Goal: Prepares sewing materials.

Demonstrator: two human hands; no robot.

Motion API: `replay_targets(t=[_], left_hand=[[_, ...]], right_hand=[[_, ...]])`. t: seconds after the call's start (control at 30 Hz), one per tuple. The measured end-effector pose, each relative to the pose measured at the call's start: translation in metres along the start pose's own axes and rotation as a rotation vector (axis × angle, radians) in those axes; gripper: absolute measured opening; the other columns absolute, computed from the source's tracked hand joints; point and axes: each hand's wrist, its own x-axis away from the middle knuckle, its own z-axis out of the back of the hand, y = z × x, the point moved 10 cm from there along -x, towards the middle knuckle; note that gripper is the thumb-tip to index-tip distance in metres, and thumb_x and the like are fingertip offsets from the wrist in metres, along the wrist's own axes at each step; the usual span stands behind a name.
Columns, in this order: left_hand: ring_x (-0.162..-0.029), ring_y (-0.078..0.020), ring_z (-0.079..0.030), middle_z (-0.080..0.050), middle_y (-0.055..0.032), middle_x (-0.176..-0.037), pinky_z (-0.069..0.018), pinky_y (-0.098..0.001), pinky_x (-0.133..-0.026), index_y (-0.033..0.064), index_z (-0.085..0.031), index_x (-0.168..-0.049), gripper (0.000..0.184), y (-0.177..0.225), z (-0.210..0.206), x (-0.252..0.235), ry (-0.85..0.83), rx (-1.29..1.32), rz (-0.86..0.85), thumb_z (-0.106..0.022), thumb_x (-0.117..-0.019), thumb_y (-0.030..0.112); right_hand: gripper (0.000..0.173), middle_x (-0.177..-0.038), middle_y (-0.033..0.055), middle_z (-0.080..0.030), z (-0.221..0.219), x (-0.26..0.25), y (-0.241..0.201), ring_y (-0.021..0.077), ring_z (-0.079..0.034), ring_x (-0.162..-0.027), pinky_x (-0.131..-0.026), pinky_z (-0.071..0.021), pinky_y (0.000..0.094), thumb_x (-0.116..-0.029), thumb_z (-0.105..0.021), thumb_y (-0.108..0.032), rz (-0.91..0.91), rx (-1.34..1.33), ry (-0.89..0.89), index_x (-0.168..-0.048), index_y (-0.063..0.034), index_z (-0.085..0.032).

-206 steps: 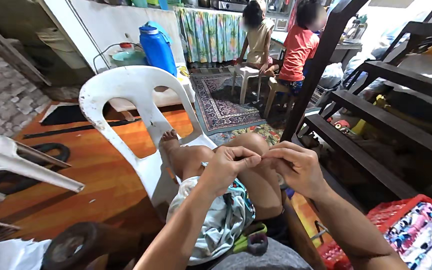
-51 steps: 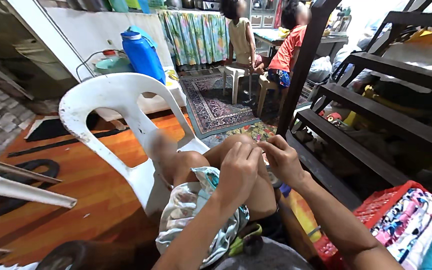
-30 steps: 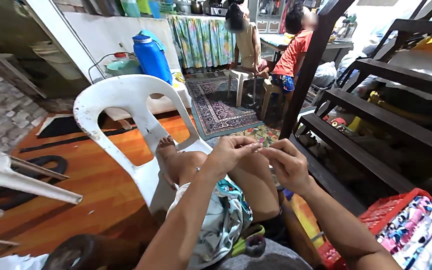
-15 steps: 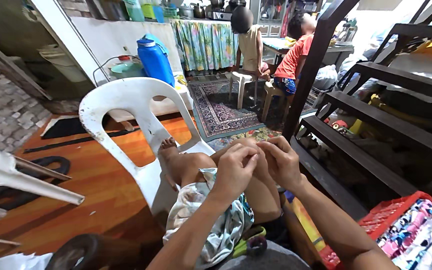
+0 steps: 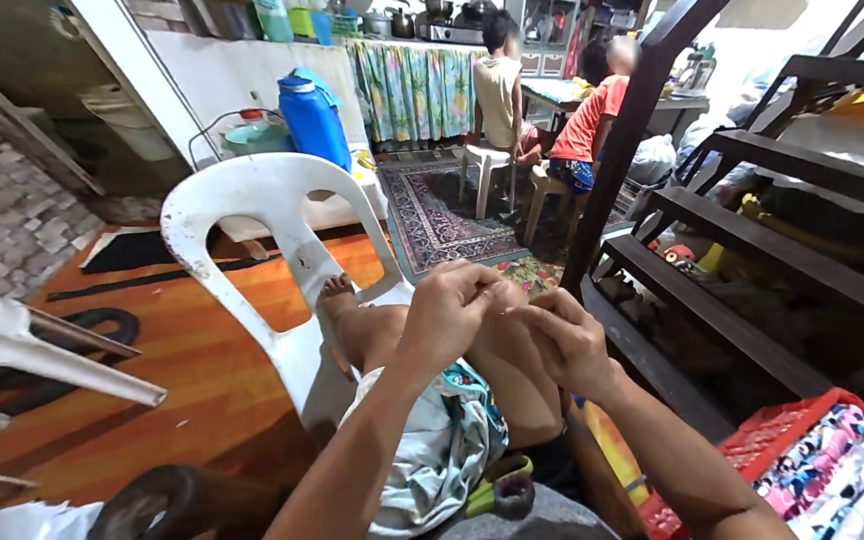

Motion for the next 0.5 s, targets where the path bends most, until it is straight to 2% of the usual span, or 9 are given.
replay_targets(t=[0.07,0.17,0.33,0.43,0.5], left_hand=[[-0.070,-0.0044,-0.055,-0.064,0.0006,-0.084,-0.0467,-0.0231,-0.065,0.0067,-0.074,-0.096,0.006,-0.015,-0.010,-0.001,-0.096,0.139,0.123,-0.070,-0.0955,0.012],[-0.076,0.0010,-0.061,-0.068,0.0037,-0.085,-0.0511,-0.0182,-0.073,0.0054,-0.072,-0.097,0.006,-0.031,-0.026,0.005,-0.179,0.375,0.254,-0.068,-0.0968,0.009],[-0.077,0.0019,-0.062,-0.068,0.0061,-0.084,-0.0512,-0.0176,-0.074,0.0059,-0.071,-0.096,0.009,-0.038,-0.043,0.021,-0.192,0.617,0.399,-0.062,-0.0991,0.007],[-0.076,0.0035,-0.062,-0.069,0.0053,-0.084,-0.0504,-0.0150,-0.073,0.0045,-0.072,-0.097,0.008,-0.036,-0.038,0.025,-0.086,0.542,0.343,-0.065,-0.0979,0.008],[-0.080,0.0028,-0.062,-0.070,0.0005,-0.090,-0.0499,-0.0139,-0.075,0.0024,-0.074,-0.099,0.012,-0.028,-0.031,0.028,0.020,0.325,0.180,-0.065,-0.0964,0.010]], right_hand=[[0.020,-0.091,0.0147,-0.066,0.002,-0.001,0.000,0.0092,-0.063,-0.085,-0.082,-0.0510,0.0138,-0.0984,-0.057,-0.005,-0.009,-0.045,0.022,-0.103,0.0023,-0.074],[0.019,-0.092,0.0137,-0.065,0.003,-0.003,0.003,0.0067,-0.062,-0.083,-0.079,-0.0512,0.0133,-0.0989,-0.057,-0.004,-0.044,-0.088,0.060,-0.103,0.0022,-0.074],[0.018,-0.092,0.0145,-0.065,-0.002,-0.005,0.013,0.0063,-0.061,-0.079,-0.074,-0.0526,0.0145,-0.0956,-0.058,-0.001,-0.118,-0.080,0.125,-0.101,0.0057,-0.074],[0.017,-0.093,0.0153,-0.066,-0.005,-0.007,0.017,0.0081,-0.063,-0.078,-0.074,-0.0533,0.0156,-0.0943,-0.059,0.000,-0.157,-0.020,0.139,-0.099,0.0065,-0.074],[0.017,-0.092,0.0149,-0.067,-0.007,-0.008,0.017,0.0101,-0.064,-0.080,-0.075,-0.0540,0.0169,-0.0937,-0.059,0.000,-0.162,0.039,0.146,-0.098,0.0055,-0.075]])
